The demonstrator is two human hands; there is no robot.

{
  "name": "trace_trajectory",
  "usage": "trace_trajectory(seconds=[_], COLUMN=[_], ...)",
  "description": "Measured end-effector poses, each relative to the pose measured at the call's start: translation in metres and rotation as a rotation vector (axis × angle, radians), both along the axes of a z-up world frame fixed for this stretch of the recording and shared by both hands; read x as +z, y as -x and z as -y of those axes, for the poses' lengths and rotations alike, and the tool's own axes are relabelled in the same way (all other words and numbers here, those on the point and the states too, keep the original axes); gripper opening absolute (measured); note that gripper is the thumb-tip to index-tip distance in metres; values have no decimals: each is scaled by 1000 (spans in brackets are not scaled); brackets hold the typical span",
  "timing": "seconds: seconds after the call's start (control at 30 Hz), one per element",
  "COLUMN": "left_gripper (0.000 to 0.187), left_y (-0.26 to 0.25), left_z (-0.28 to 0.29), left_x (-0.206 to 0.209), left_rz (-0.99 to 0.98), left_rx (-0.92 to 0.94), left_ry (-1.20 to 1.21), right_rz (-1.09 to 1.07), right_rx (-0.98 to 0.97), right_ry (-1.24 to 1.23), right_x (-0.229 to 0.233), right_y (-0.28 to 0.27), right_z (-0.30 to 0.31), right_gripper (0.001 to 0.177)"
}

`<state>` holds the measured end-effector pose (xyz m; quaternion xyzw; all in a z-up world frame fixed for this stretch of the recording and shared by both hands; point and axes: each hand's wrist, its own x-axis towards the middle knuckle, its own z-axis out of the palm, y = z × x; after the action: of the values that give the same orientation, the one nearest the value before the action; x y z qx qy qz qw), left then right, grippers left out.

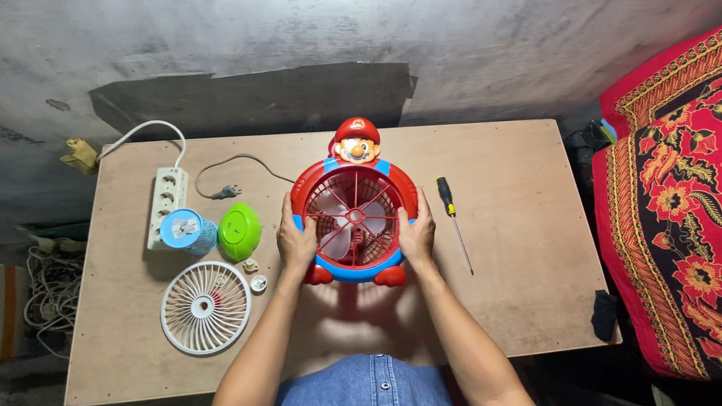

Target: The person reassembles a red Mario-themed electric fan on a wooden table. They place the fan blades into the red cage, attach the front grille, and use a screwdriver to tighten screws on the base and front of the fan.

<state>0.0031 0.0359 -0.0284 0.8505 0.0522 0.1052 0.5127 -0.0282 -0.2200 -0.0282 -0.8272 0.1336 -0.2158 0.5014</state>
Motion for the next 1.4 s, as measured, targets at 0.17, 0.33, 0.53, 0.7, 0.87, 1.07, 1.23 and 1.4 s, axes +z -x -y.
trace_trajectory(seconds=[0.17,0.33,0.53,0.7,0.87,1.07,1.23,1.4], left_gripper=[73,73,76,76,69,67,68,74], left_y=[-14,-26,-26,-38,-36,-31,-27,-23], left_z=[-15,-15,-17,-25,-27,-29,-28,-25], left_x=[-46,-78,-86,-96,-107,-103,-93,-87], left_rz=[94,95,-46,-99,6,20,-58,-141], left_rx=[-60,-81,-36,-20,-15,-46,-23,-13], left_ry=[18,-25,77,99,194,279,266,214], right_rz=[-29,-43,5,-35,-56,-47,-32,-28], right_rx=[-22,-13,70,84,93,127,142,130], right_ry=[43,88,148,87,88,113,159,22], right_x=[-33,-50,-43,-37,-32,-22,-15,-14], right_y=[-10,-15,-19,-21,-23,-25,-30,-29], right_z=[-12,-12,-4,-6,-11,-11,-11,-11], right_gripper=[63,63,63,63,63,60,59,58])
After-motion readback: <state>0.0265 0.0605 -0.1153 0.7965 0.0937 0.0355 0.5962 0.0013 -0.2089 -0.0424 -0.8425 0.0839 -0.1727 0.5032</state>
